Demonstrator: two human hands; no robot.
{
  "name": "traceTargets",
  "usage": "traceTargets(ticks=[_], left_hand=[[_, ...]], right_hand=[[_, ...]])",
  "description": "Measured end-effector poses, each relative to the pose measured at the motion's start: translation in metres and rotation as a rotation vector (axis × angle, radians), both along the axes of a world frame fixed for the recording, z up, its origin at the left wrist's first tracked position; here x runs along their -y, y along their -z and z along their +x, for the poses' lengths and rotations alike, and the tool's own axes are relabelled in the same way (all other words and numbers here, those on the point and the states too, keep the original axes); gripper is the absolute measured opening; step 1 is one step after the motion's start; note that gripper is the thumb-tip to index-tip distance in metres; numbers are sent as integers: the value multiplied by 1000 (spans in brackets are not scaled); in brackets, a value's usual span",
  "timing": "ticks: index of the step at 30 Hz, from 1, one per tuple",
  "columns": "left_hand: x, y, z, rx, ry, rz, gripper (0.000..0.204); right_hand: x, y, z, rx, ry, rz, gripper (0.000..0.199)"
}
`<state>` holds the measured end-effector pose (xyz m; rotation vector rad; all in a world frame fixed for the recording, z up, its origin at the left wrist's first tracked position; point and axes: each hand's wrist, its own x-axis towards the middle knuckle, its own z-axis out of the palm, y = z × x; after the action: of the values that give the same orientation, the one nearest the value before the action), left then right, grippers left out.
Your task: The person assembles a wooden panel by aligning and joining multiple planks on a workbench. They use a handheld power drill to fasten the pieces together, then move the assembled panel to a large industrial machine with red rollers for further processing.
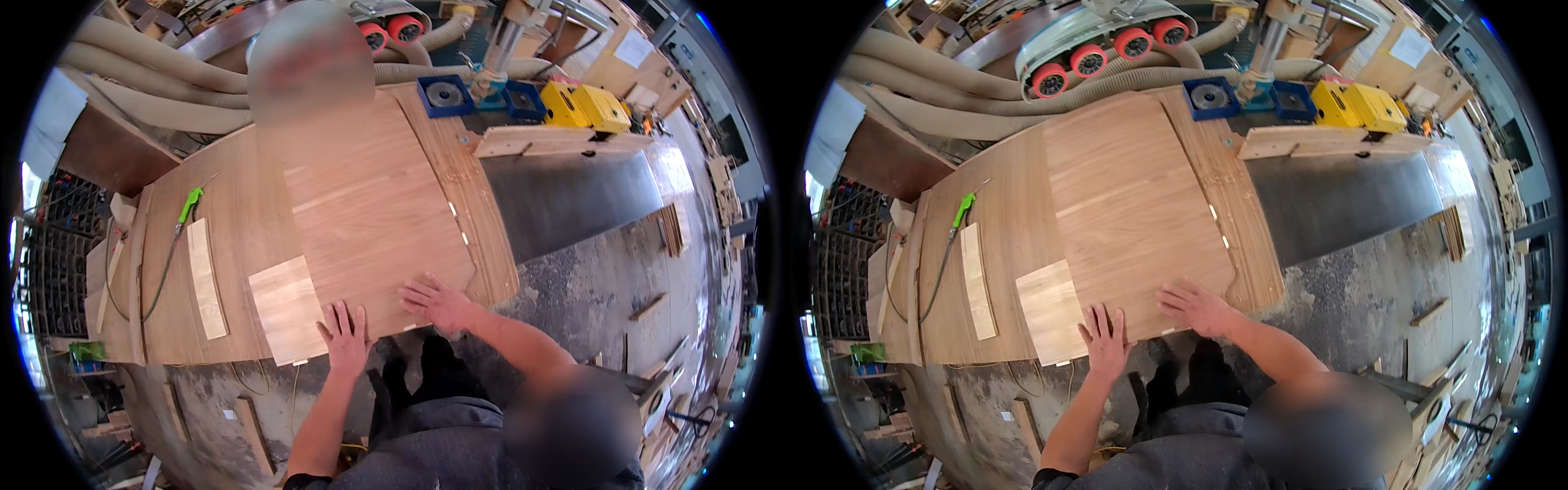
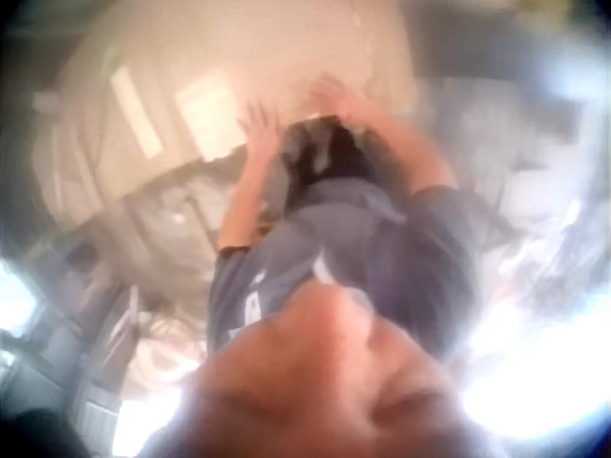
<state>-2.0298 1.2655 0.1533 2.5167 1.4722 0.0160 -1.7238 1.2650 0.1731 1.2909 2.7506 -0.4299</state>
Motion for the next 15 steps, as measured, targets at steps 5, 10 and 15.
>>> traceTargets(ticks=[5, 10, 15], left_hand=[[-11, -2, -4, -24, 31, 18, 102], [-28, 3, -12, -49, 74, 26, 102], [-34, 7, -14, -18, 81, 26, 104]], right_hand=[[-1, -3, -9, 16, 50, 23, 68], [-4, 0, -17, 33, 78, 79, 65], [-6, -2, -19, 4, 129, 40, 65]])
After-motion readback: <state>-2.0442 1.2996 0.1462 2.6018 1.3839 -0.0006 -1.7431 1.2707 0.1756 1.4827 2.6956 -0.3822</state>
